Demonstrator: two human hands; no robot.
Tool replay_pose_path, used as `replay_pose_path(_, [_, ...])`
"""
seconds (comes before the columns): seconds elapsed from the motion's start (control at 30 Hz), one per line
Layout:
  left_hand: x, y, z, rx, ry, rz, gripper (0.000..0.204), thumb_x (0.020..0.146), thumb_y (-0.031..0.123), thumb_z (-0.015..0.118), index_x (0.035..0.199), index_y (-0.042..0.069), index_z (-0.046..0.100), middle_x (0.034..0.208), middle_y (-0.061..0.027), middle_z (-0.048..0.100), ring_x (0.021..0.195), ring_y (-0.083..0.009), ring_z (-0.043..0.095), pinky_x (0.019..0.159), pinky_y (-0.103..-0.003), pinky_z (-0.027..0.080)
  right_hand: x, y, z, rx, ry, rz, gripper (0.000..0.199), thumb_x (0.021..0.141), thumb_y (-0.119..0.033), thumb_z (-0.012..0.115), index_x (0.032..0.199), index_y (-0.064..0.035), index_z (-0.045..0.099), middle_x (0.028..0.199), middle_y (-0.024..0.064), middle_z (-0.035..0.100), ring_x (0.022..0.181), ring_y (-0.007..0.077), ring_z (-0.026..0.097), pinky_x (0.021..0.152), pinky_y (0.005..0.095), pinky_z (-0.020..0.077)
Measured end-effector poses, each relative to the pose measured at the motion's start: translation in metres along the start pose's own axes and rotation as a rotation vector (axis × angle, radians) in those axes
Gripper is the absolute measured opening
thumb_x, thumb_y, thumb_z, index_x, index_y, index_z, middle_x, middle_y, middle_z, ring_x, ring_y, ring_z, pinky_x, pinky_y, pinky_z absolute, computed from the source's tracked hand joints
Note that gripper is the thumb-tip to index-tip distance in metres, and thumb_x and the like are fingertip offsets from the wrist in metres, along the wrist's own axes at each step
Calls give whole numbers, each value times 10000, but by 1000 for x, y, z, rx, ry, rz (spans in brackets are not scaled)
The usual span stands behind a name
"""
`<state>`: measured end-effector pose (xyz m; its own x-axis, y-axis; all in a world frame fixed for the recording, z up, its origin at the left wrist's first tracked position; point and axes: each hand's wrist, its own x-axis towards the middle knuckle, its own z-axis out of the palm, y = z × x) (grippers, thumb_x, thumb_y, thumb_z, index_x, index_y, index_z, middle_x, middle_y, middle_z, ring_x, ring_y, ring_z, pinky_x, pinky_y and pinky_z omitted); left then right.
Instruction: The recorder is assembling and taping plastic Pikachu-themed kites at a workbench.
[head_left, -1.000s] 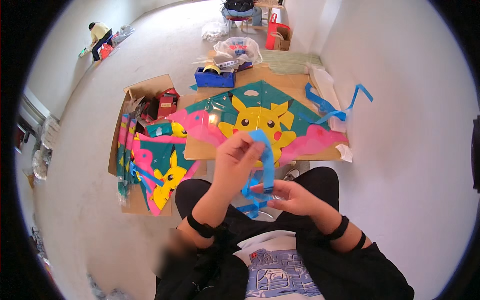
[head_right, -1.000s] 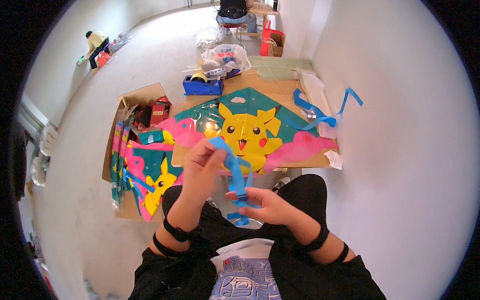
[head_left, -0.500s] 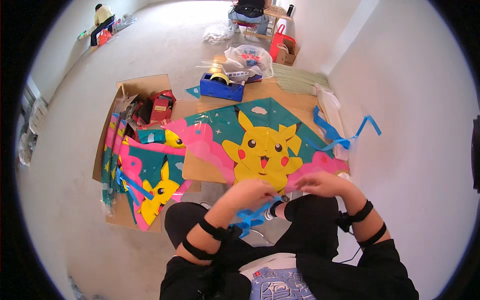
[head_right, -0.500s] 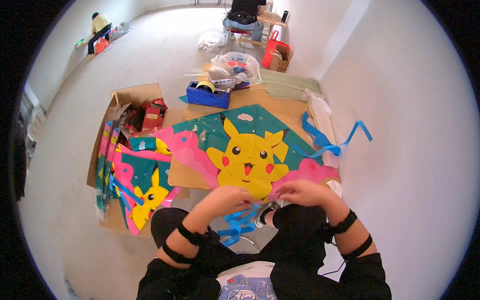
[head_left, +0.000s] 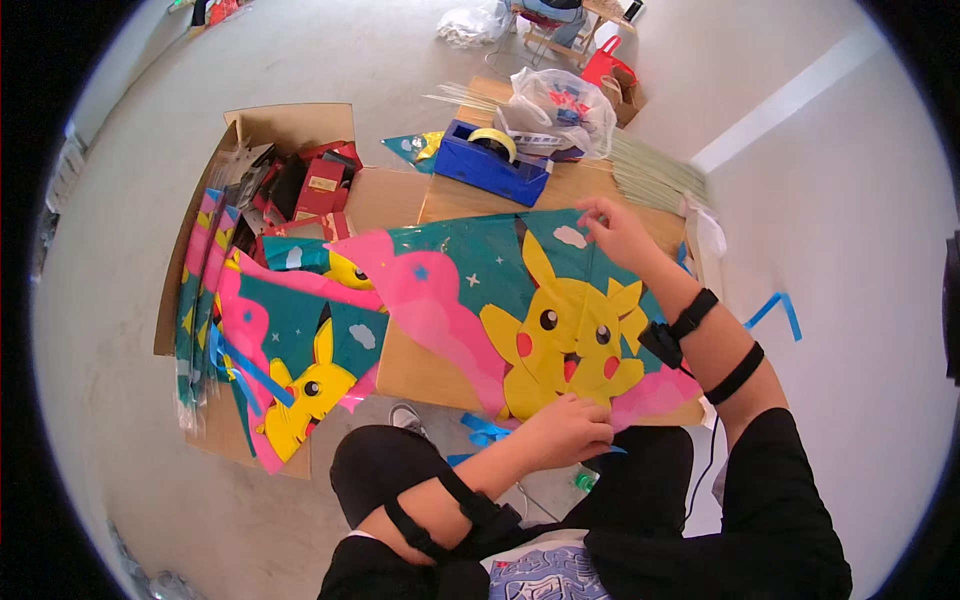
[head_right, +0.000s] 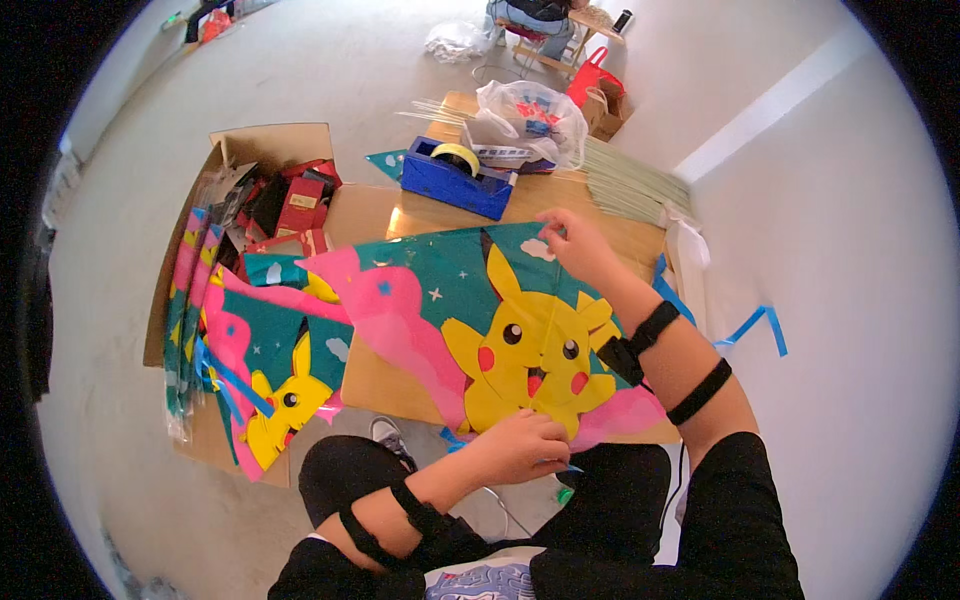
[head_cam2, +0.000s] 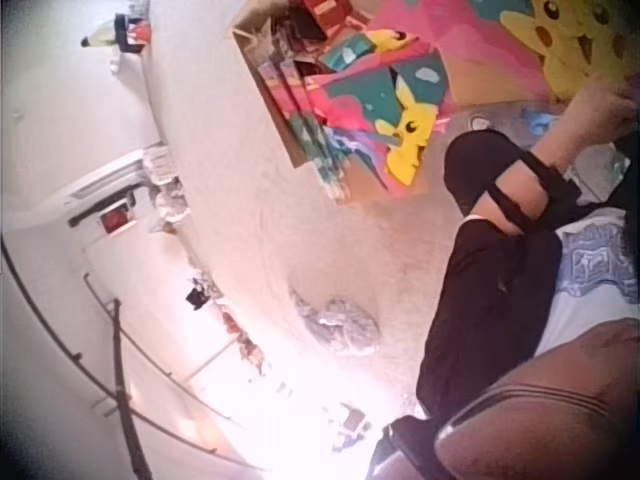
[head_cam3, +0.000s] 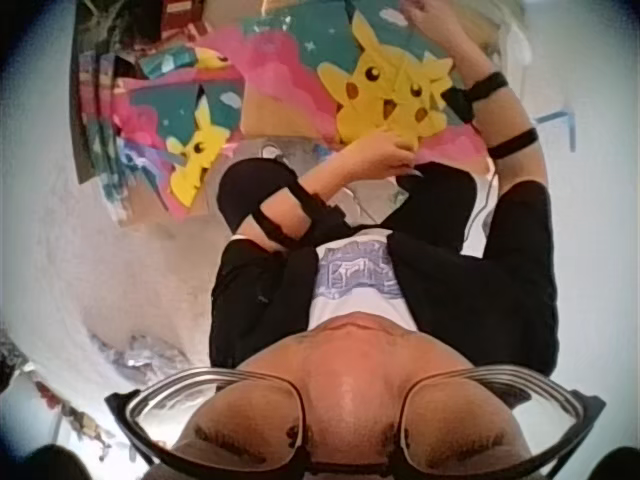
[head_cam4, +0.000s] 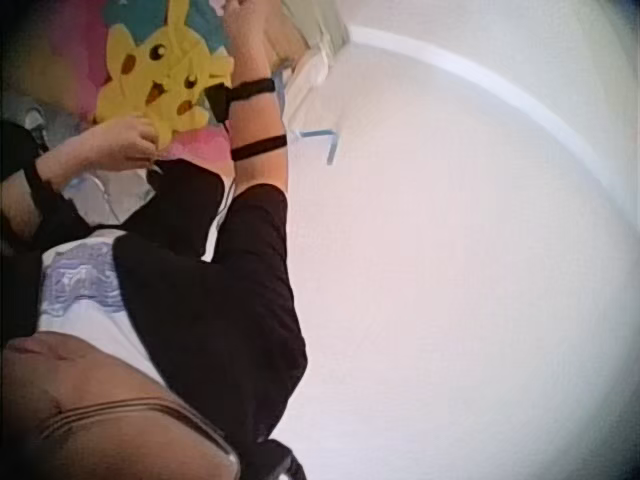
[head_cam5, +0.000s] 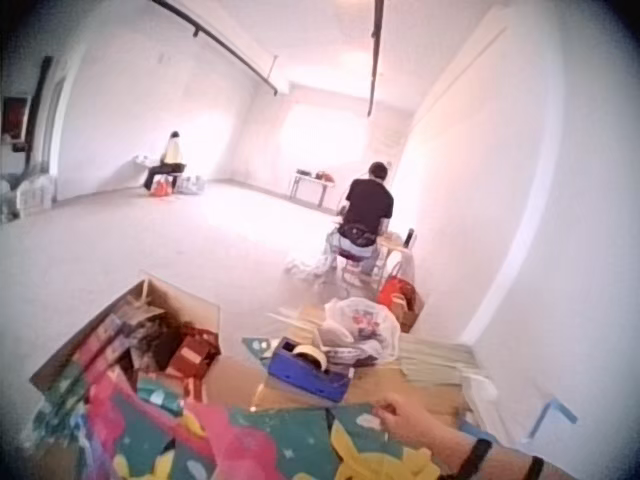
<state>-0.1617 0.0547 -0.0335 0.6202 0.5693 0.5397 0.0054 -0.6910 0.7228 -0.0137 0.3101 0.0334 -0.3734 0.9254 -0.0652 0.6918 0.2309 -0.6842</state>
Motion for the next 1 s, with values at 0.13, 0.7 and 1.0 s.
replay_pose_path(0.13, [3, -7, -4, -90, 52, -19, 131, 808, 196, 700, 830, 121, 596, 875, -31, 568, 883, -247, 592, 743, -388, 443, 60, 3, 11, -263, 131, -203, 264, 937, -108, 536, 1189, -46, 587, 1019, 119, 642, 915, 232, 631, 778, 343, 509])
replay_pose_path(0.7, [7, -20, -2, -149, 25, -77, 138, 820, 214, 686, 868, 120, 597, 929, -36, 582, 925, -234, 599, 770, -390, 453, 170, -1, 7, -311, -221, -47, 269, 920, -268, 601, 971, -10, 658, 918, 114, 641, 864, 253, 601, 791, 344, 484])
replay_pose_path(1.0, [7, -19, 9, -81, -9, -34, 156, 819, 225, 681, 860, 113, 581, 941, -39, 572, 922, -237, 590, 758, -393, 442, 166, -27, 2, -184, 37, -107, 270, 912, -266, 632, 884, -3, 688, 770, 33, 626, 725, 135, 566, 656, 316, 460])
